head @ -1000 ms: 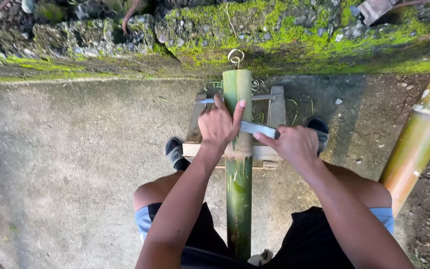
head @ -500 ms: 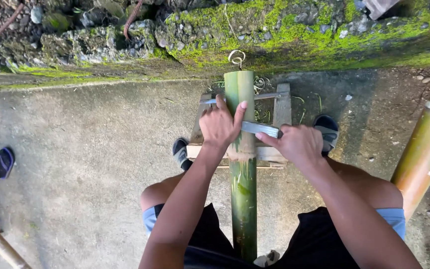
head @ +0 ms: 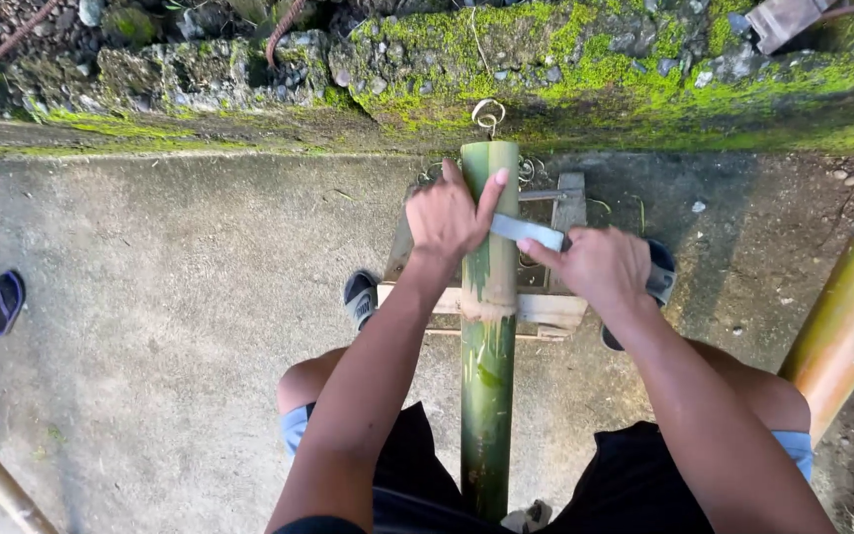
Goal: The recorder is scraping and cleaning the surface of a bamboo pole using a knife.
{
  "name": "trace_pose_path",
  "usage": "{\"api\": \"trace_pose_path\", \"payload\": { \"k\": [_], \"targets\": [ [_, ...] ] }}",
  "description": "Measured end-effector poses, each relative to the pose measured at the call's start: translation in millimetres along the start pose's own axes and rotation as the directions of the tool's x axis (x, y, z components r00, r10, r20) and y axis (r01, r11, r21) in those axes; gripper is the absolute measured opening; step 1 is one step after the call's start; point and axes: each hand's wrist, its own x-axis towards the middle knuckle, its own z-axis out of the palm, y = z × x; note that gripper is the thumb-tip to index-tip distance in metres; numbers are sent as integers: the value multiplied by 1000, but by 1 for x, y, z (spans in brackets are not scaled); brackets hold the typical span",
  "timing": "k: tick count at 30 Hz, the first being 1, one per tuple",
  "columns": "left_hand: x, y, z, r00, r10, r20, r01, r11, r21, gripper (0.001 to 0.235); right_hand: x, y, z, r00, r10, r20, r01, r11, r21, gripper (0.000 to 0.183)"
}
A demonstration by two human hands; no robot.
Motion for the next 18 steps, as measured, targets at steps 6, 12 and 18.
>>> {"api": "trace_pose_path", "payload": {
  "k": [6,12,18],
  "targets": [
    [16,-10,30,987,51,-152,-45,998,47,108,-6,5,6,993,-32,-115,31,999,-8,86],
    [31,2,2,996,33,-82,-30,999,37,112,25,6,4,999,39,-31,-38,999,22,88],
    [58,9,-15,999,25,-42,-21,997,80,101,36,-8,-19,993,97,-66,-93,993,69,86]
  ]
}}
